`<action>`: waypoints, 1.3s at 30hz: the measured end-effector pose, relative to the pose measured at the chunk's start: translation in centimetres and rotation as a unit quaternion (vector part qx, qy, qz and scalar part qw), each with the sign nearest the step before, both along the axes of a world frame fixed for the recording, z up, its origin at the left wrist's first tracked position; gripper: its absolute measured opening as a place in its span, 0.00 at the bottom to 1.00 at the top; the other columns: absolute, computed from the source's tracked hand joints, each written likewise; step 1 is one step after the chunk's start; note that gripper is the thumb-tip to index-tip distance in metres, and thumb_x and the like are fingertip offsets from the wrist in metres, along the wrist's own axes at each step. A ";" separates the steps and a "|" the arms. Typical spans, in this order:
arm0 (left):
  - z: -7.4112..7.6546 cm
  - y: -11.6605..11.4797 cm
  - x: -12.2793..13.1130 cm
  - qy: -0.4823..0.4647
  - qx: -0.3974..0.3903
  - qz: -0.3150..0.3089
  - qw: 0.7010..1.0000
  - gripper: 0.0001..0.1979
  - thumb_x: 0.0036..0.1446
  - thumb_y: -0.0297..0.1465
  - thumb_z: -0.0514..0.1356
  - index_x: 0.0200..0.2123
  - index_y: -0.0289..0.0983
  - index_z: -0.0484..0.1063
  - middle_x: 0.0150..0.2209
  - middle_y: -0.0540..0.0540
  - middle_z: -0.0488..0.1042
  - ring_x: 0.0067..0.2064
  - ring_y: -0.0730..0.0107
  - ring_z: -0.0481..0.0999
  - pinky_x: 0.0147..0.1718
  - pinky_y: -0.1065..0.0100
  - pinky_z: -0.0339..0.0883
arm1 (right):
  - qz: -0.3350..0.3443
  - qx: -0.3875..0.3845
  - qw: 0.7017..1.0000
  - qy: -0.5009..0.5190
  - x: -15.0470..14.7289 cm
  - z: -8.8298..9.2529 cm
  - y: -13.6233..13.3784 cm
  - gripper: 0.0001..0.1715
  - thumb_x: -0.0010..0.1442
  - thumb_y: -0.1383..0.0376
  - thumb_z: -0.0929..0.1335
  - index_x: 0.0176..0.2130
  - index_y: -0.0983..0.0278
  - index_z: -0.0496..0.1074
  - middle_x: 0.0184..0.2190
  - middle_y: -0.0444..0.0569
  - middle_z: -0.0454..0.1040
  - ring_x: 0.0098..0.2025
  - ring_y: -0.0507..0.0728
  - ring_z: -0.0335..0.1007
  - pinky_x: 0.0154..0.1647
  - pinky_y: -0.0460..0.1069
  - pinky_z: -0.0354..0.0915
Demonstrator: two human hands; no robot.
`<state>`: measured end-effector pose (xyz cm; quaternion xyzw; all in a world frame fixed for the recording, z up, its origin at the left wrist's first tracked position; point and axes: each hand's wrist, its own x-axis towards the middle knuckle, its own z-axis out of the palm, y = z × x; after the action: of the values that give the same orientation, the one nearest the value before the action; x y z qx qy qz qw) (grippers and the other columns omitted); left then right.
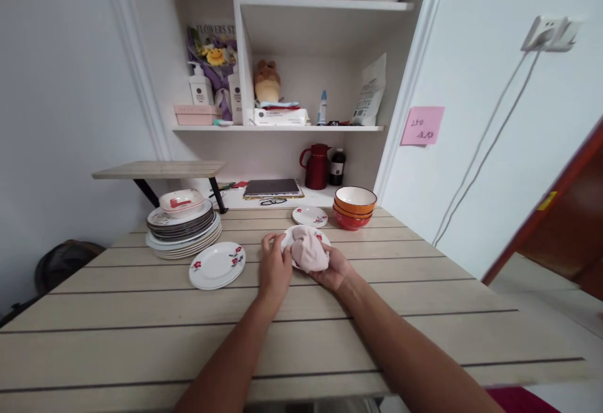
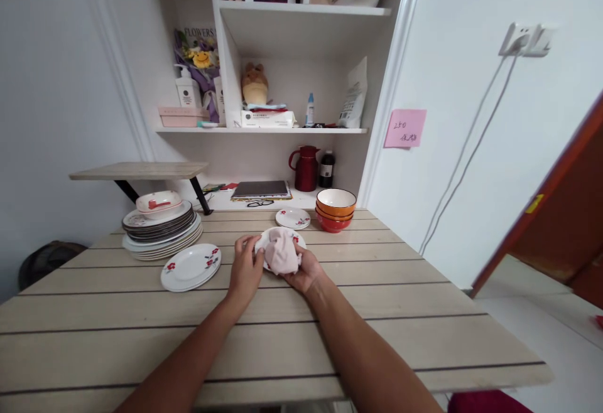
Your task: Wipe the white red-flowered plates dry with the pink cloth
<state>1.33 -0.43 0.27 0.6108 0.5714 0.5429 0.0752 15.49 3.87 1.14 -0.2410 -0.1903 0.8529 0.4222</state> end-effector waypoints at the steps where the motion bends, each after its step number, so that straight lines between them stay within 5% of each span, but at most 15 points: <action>1: 0.0 -0.1 0.1 0.014 0.004 -0.002 1.000 0.16 0.60 0.28 0.51 0.50 0.40 0.70 0.54 0.40 0.62 0.53 0.60 0.69 0.55 0.54 0.63 | 0.004 0.002 1.000 0.005 0.2 0.0 -0.1 0.18 0.68 0.61 0.58 0.43 0.67 0.72 0.34 0.50 0.80 0.37 0.56 0.77 0.44 0.53 0.71; 8: 0.4 -0.8 0.3 0.084 0.074 0.003 0.994 0.18 0.64 0.30 0.48 0.55 0.41 0.66 0.57 0.39 0.61 0.53 0.61 0.70 0.51 0.56 0.67 | 0.029 0.037 0.998 0.031 0.7 0.1 -0.4 0.19 0.68 0.61 0.58 0.46 0.68 0.71 0.38 0.52 0.80 0.41 0.57 0.77 0.50 0.56 0.68; 14: 0.6 -1.0 -0.1 0.201 0.153 -0.009 0.968 0.23 0.64 0.36 0.50 0.61 0.39 0.58 0.60 0.35 0.59 0.62 0.56 0.60 0.58 0.50 0.59 | 0.061 0.080 0.994 0.050 0.4 0.2 -0.7 0.20 0.67 0.61 0.60 0.51 0.71 0.70 0.42 0.55 0.79 0.44 0.58 0.76 0.46 0.54 0.70; 19: 0.9 -1.2 0.3 0.294 0.135 0.079 0.943 0.22 0.60 0.38 0.56 0.57 0.42 0.65 0.61 0.35 0.60 0.64 0.47 0.58 0.61 0.35 0.43 | 0.059 0.084 0.994 0.036 0.2 -0.1 -0.5 0.22 0.67 0.60 0.60 0.52 0.71 0.69 0.42 0.56 0.79 0.43 0.58 0.77 0.44 0.53 0.71; 23: 0.9 -1.0 0.3 0.314 0.150 0.122 0.929 0.20 0.58 0.27 0.56 0.53 0.44 0.70 0.64 0.37 0.58 0.66 0.45 0.54 0.61 0.34 0.41 | 0.027 0.069 0.997 0.004 -0.1 -0.5 -0.2 0.21 0.66 0.59 0.62 0.51 0.70 0.70 0.38 0.55 0.80 0.36 0.57 0.77 0.41 0.53 0.71; 29: 0.1 -0.1 -0.4 0.298 0.153 -0.033 0.942 0.20 0.61 0.23 0.49 0.54 0.39 0.68 0.58 0.38 0.68 0.61 0.59 0.66 0.60 0.49 0.59 | 0.000 0.081 0.996 -0.024 -0.5 -0.6 -0.3 0.17 0.63 0.61 0.66 0.49 0.68 0.71 0.34 0.51 0.80 0.31 0.54 0.76 0.38 0.49 0.70; 32: 0.2 -0.4 -0.6 0.301 0.135 -0.088 0.940 0.20 0.64 0.30 0.49 0.58 0.39 0.64 0.63 0.39 0.62 0.64 0.60 0.60 0.62 0.49 0.55 | 0.002 0.085 0.996 -0.026 -0.5 -0.5 -0.4 0.17 0.63 0.60 0.66 0.48 0.68 0.71 0.33 0.51 0.80 0.30 0.54 0.75 0.36 0.49 0.70; 35: 0.3 -0.7 -0.7 0.324 0.124 -0.103 0.932 0.23 0.64 0.36 0.51 0.61 0.39 0.60 0.68 0.38 0.53 0.68 0.56 0.51 0.64 0.46 0.50 | 0.015 0.091 0.995 -0.035 -0.4 -0.4 -0.4 0.20 0.62 0.57 0.66 0.47 0.69 0.72 0.33 0.52 0.80 0.31 0.55 0.76 0.35 0.49 0.70; 39: 0.1 -0.4 -0.4 0.349 0.110 -0.083 0.927 0.22 0.61 0.34 0.56 0.58 0.39 0.64 0.66 0.38 0.58 0.68 0.56 0.53 0.63 0.45 0.49 | 0.040 0.108 0.993 -0.038 -0.4 -0.2 -0.5 0.23 0.63 0.53 0.65 0.47 0.69 0.72 0.34 0.53 0.80 0.33 0.56 0.76 0.33 0.48 0.70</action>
<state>0.90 -0.82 0.37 0.8115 0.4452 0.3469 -0.1518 15.10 3.33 0.93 -0.2182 -0.3065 0.8340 0.4035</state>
